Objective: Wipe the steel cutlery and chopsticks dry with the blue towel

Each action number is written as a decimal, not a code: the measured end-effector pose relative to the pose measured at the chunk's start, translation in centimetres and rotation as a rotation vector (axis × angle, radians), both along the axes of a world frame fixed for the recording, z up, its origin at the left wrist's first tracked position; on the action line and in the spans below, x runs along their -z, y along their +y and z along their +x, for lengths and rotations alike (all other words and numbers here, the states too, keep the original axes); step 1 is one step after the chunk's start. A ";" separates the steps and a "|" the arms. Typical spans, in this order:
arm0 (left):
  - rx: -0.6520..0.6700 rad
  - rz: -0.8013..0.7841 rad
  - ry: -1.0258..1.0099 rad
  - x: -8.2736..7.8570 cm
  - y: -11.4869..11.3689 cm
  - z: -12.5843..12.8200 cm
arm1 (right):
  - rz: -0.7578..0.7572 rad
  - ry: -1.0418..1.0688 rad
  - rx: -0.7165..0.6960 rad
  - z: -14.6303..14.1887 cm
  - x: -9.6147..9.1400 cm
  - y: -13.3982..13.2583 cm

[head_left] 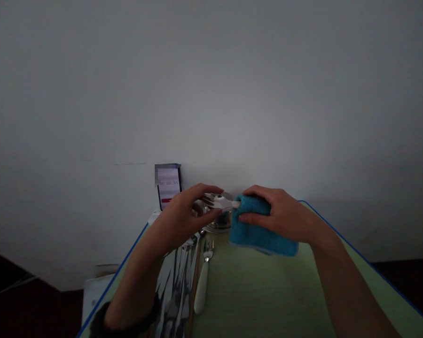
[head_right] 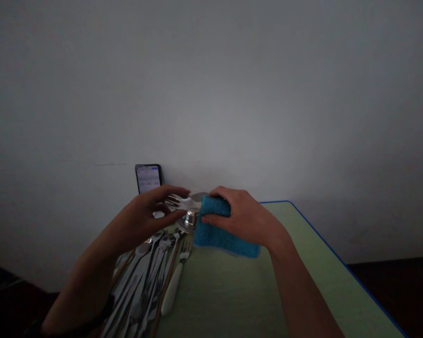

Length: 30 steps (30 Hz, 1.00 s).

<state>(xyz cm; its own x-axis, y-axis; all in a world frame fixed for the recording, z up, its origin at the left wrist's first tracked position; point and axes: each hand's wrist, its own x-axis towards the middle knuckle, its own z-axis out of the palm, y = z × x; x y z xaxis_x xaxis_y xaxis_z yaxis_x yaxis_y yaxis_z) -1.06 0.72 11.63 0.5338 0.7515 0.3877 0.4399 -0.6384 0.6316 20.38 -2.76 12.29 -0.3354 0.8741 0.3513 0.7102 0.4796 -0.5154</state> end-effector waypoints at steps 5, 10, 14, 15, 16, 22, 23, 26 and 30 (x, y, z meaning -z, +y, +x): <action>0.007 0.050 -0.017 0.0 0.1 0.0 | -0.054 -0.026 -0.031 -0.2 -0.3 -0.2; 0.021 0.116 0.003 -0.3 -0.2 0.2 | -0.065 -0.038 -0.072 -0.4 -0.5 -0.3; 0.057 0.162 0.033 -0.6 -0.5 0.8 | -0.076 -0.033 -0.119 -0.3 -0.6 -0.3; 0.068 0.165 0.048 -0.7 -0.6 0.9 | -0.076 -0.028 -0.128 -0.3 -0.7 -0.3; 0.077 0.168 0.063 -0.8 -0.6 1.0 | -0.075 -0.025 -0.132 -0.3 -0.7 -0.3; 0.102 0.193 0.109 -0.7 -0.6 1.0 | -0.115 -0.039 -0.143 -0.2 -0.6 -0.2; 0.094 0.195 0.116 -0.6 -0.5 0.8 | -0.132 -0.033 -0.150 -0.1 -0.5 -0.2; 0.054 0.206 0.124 -0.3 -0.1 -0.1 | -0.179 -0.010 -0.153 0.5 -0.3 -0.1; 0.022 0.201 0.116 0.1 0.1 -0.5 | -0.225 -0.010 -0.152 1.1 0.0 0.0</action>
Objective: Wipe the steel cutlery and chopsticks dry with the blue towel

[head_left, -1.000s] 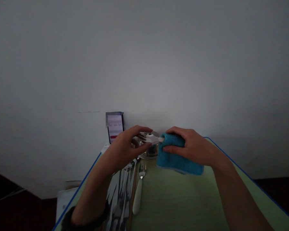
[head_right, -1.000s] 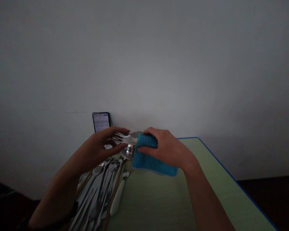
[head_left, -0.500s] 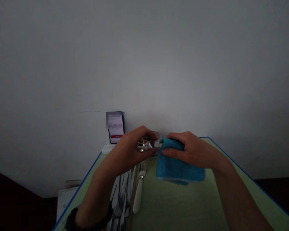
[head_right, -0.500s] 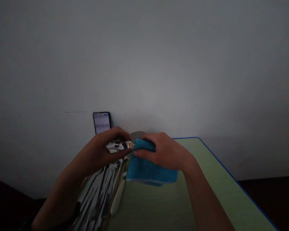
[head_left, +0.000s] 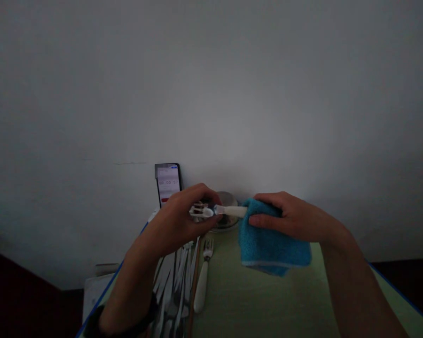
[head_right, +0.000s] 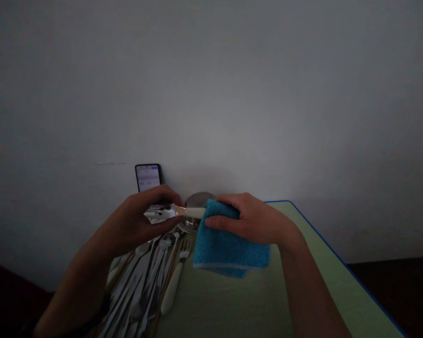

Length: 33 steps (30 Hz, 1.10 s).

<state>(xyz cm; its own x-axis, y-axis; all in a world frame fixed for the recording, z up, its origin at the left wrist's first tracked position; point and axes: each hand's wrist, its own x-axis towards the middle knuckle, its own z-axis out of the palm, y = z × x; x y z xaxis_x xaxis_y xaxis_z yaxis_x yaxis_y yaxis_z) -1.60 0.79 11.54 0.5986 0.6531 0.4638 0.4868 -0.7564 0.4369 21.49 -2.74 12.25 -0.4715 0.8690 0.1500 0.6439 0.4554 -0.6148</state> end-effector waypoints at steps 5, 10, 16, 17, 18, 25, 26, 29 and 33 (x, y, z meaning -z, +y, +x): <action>0.048 -0.044 -0.010 0.1 -0.8 1.6 | 0.002 0.013 -0.040 -0.1 -0.1 0.1; 0.099 -0.039 0.021 0.0 -1.2 2.4 | -0.012 0.010 -0.080 -0.6 -0.3 0.0; 0.064 -0.033 -0.011 0.4 -0.3 1.3 | -0.015 0.017 -0.057 0.1 0.0 0.2; 0.055 -0.021 -0.023 0.5 -0.1 1.1 | -0.020 0.016 -0.040 0.3 0.1 0.3; 0.045 -0.007 -0.032 0.6 0.1 0.9 | -0.025 0.018 -0.023 0.4 0.2 0.3; -0.018 0.120 -0.104 0.6 -0.7 1.2 | -0.031 0.109 0.071 0.4 0.2 0.1; -0.005 0.121 -0.103 0.5 -0.8 1.4 | -0.027 0.115 0.073 0.3 0.2 0.1; 0.027 0.098 -0.080 0.5 -1.1 2.1 | -0.029 0.105 0.065 0.1 0.1 0.0; 0.028 0.062 -0.043 0.4 -1.0 2.3 | -0.026 0.095 0.032 -0.2 -0.1 0.0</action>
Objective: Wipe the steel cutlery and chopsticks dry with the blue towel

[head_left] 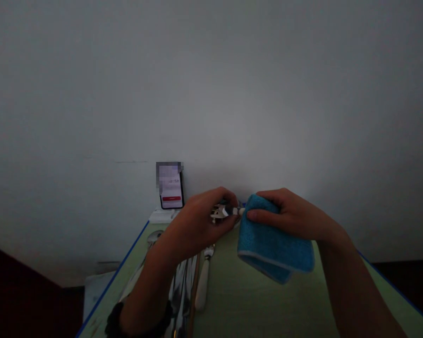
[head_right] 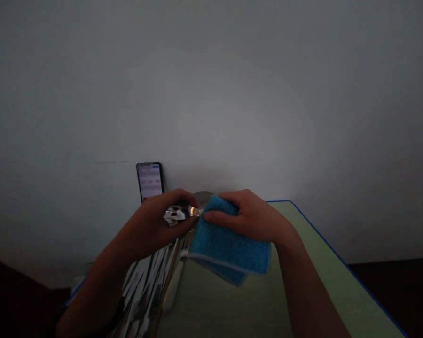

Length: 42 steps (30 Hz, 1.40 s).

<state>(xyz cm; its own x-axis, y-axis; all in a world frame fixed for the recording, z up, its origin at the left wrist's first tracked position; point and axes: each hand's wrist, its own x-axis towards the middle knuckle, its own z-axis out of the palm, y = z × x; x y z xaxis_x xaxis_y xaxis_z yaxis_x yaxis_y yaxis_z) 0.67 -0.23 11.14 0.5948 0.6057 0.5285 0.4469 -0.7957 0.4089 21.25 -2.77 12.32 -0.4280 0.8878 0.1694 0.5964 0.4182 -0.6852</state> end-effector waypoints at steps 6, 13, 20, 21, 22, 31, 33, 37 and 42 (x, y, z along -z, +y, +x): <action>0.060 -0.154 0.083 -0.4 0.0 -0.7 | 0.067 -0.027 0.026 -0.1 0.1 0.1; 0.053 -0.183 -0.011 -0.3 0.7 -3.1 | 0.088 -0.033 0.123 0.2 0.3 0.2; 0.005 -0.107 -0.090 -0.7 1.2 -4.0 | 0.045 -0.043 0.097 0.5 0.3 0.2; 0.006 -0.102 -0.095 -0.8 1.1 -4.0 | 0.042 -0.043 0.094 0.5 0.2 0.2; 0.006 -0.100 -0.096 -0.8 1.1 -3.9 | 0.038 -0.042 0.091 0.5 0.2 0.2; 0.014 -0.116 -0.069 -0.9 1.0 -3.6 | 0.023 -0.068 0.069 0.2 0.2 0.3; 0.023 -0.124 -0.070 -1.0 0.9 -3.3 | 0.023 -0.071 0.046 0.2 0.1 0.3; 0.055 -0.164 -0.105 -1.1 0.7 -2.6 | 0.035 -0.096 0.010 0.0 0.1 0.3; 0.025 -0.183 -0.138 -1.0 0.5 -2.2 | 0.063 -0.104 0.000 -0.1 0.1 0.2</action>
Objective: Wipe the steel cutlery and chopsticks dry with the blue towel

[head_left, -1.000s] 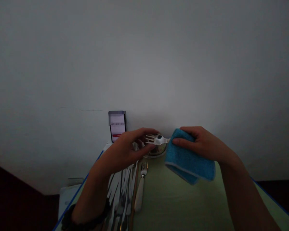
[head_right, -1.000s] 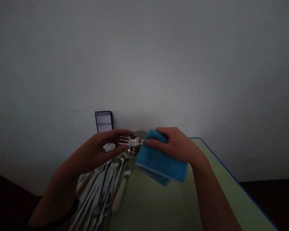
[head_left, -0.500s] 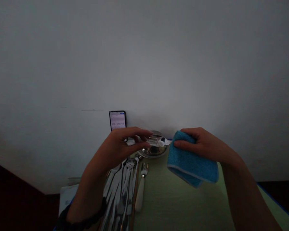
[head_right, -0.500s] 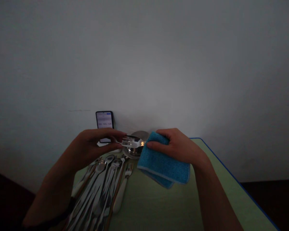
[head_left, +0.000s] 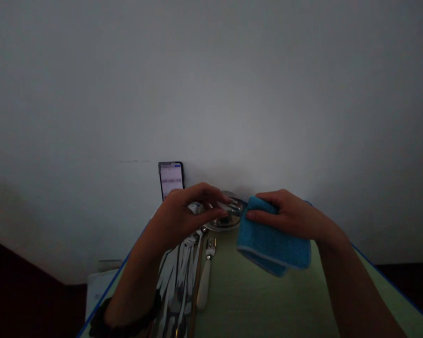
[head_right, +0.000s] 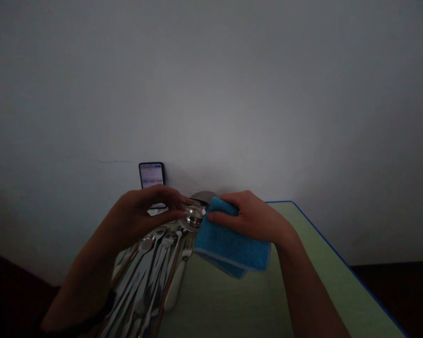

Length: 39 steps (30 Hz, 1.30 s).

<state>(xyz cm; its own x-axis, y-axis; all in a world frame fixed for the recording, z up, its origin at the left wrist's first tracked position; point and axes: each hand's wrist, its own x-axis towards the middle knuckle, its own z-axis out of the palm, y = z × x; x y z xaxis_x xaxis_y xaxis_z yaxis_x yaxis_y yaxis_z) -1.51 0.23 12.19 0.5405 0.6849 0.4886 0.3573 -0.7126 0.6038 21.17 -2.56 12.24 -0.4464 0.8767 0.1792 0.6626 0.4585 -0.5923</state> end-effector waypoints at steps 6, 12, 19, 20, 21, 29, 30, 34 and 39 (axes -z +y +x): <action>0.014 0.019 0.007 -0.1 0.1 0.0 | 0.014 0.012 -0.006 0.0 0.0 0.1; -0.006 0.036 0.065 -0.4 0.0 0.0 | 0.000 0.018 -0.006 -0.1 0.0 0.1; -0.003 0.036 0.077 -0.5 -0.1 0.1 | 0.025 0.025 -0.013 -0.4 -0.2 0.0; 0.002 0.033 0.074 -0.5 -0.1 0.1 | 0.037 0.023 -0.007 -0.4 -0.2 0.0; 0.013 0.025 0.063 -0.5 -0.2 0.2 | 0.046 0.019 -0.002 -0.4 -0.2 0.0; 0.037 -0.072 0.052 -0.8 -0.5 0.5 | 0.112 -0.038 0.007 -0.6 -0.3 -0.1; 0.016 -0.056 0.082 -0.8 -0.5 0.5 | 0.125 -0.051 0.014 -0.7 -0.3 -0.1; -0.007 -0.029 0.179 -0.9 -0.3 0.6 | 0.157 -0.098 0.047 -1.0 -0.4 -0.2; -0.025 -0.061 0.168 -0.8 -0.3 0.5 | 0.162 -0.103 0.067 -0.9 -0.2 -0.2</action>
<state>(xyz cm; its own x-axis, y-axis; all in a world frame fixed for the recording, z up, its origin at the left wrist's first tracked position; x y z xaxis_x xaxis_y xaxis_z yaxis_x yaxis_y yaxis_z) -1.03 -0.04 13.01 0.5936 0.7246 0.3501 0.4736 -0.6663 0.5760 20.32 -2.73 12.46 -0.4115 0.8685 0.2764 0.7478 0.4951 -0.4423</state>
